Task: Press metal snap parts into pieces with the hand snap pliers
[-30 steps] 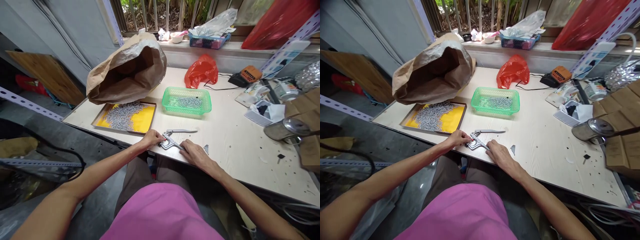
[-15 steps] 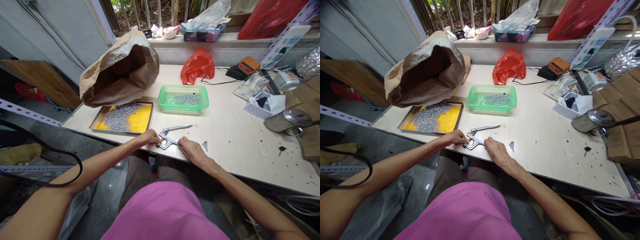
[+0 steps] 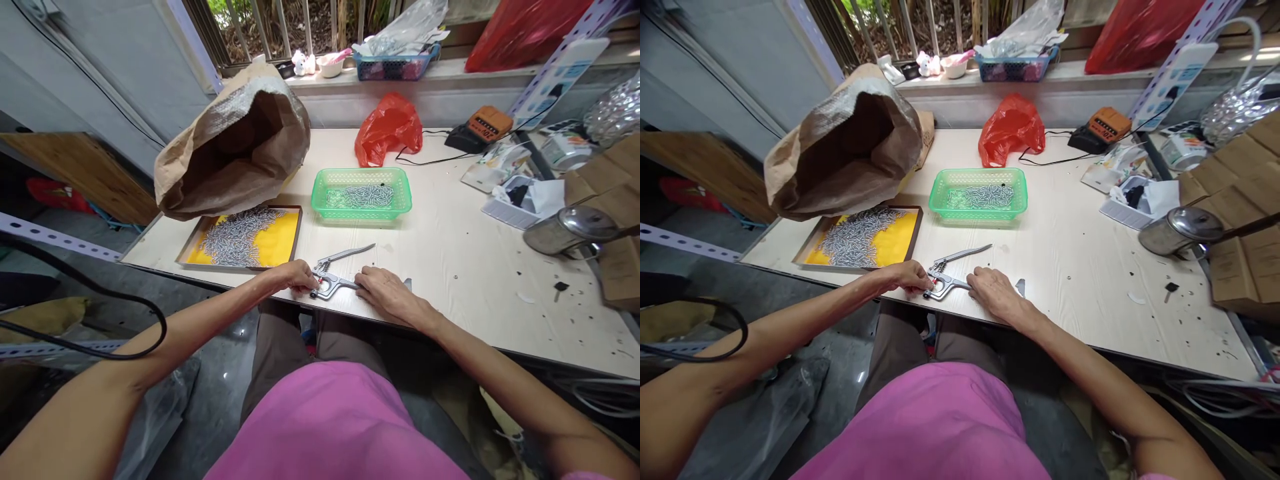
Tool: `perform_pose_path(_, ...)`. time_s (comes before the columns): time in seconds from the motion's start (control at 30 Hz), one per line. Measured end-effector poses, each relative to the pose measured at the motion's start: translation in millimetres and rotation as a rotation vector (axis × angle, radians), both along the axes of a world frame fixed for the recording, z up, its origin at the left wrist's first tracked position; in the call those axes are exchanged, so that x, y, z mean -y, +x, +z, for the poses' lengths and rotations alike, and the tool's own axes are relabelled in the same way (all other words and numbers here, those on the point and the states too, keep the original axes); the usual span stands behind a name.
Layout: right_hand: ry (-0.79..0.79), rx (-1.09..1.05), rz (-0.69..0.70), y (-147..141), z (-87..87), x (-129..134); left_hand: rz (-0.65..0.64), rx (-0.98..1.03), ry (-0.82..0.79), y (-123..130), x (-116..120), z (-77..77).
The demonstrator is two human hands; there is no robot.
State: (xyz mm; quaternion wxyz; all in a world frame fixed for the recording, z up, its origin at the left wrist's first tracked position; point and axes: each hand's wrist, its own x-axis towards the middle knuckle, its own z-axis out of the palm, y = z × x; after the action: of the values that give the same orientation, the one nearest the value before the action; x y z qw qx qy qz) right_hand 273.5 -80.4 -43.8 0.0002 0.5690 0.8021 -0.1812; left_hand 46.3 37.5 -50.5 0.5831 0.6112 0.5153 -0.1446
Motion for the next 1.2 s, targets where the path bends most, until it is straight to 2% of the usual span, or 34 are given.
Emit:
perform_pose_path(0.07,-0.014,-0.015,-0.033,-2.1,-2.0,2.1,0.0,0.013,-0.001,-1.2,-1.4,-3.2)
perform_pose_path(0.17,0.06,-0.071,-0.003,5.7,-8.9,-0.6,0.009,0.024,-0.012,-1.4,-0.9,-3.6)
perform_pose_path(0.27,0.143,-0.041,0.0,21.1,-16.1,-16.7,0.019,0.027,-0.017,-1.3,0.6,-2.1)
perform_pose_path(0.33,0.124,0.003,0.011,28.5,-18.4,-31.0,0.02,0.022,-0.02,-1.7,1.2,-2.2)
perform_pose_path(0.47,0.055,0.043,0.066,28.3,-14.0,-47.9,0.039,0.018,-0.024,-2.4,2.4,-3.5)
perform_pose_path(0.67,0.089,0.118,0.044,17.2,-5.3,-38.9,0.059,0.026,-0.012,-2.1,6.5,0.2)
perform_pose_path(0.73,0.102,0.121,0.032,15.5,-7.8,-35.4,0.003,-0.06,0.085,-1.4,11.7,4.5)
perform_pose_path(0.77,0.108,0.116,0.027,14.8,-9.9,-34.1,-0.041,-0.119,0.199,-0.5,15.7,7.1)
perform_pose_path(0.83,0.12,0.096,0.036,13.8,-14.6,-32.3,-0.138,-0.206,0.538,4.2,25.9,11.8)
perform_pose_path(0.9,0.134,0.065,0.062,13.3,-18.5,-30.5,-0.266,-0.182,0.883,13.7,36.3,13.9)
perform_pose_path(0.97,0.15,0.043,0.07,13.7,-20.4,-28.6,-0.438,-0.077,1.077,27.6,42.7,11.9)
perform_pose_path(1.07,0.147,0.049,0.037,15.6,-18.6,-25.9,-0.653,0.045,1.133,49.0,39.9,3.3)
perform_pose_path(1.2,0.091,0.124,-0.041,16.3,-12.0,-23.5,-0.778,0.048,1.1,61.7,24.8,-4.9)
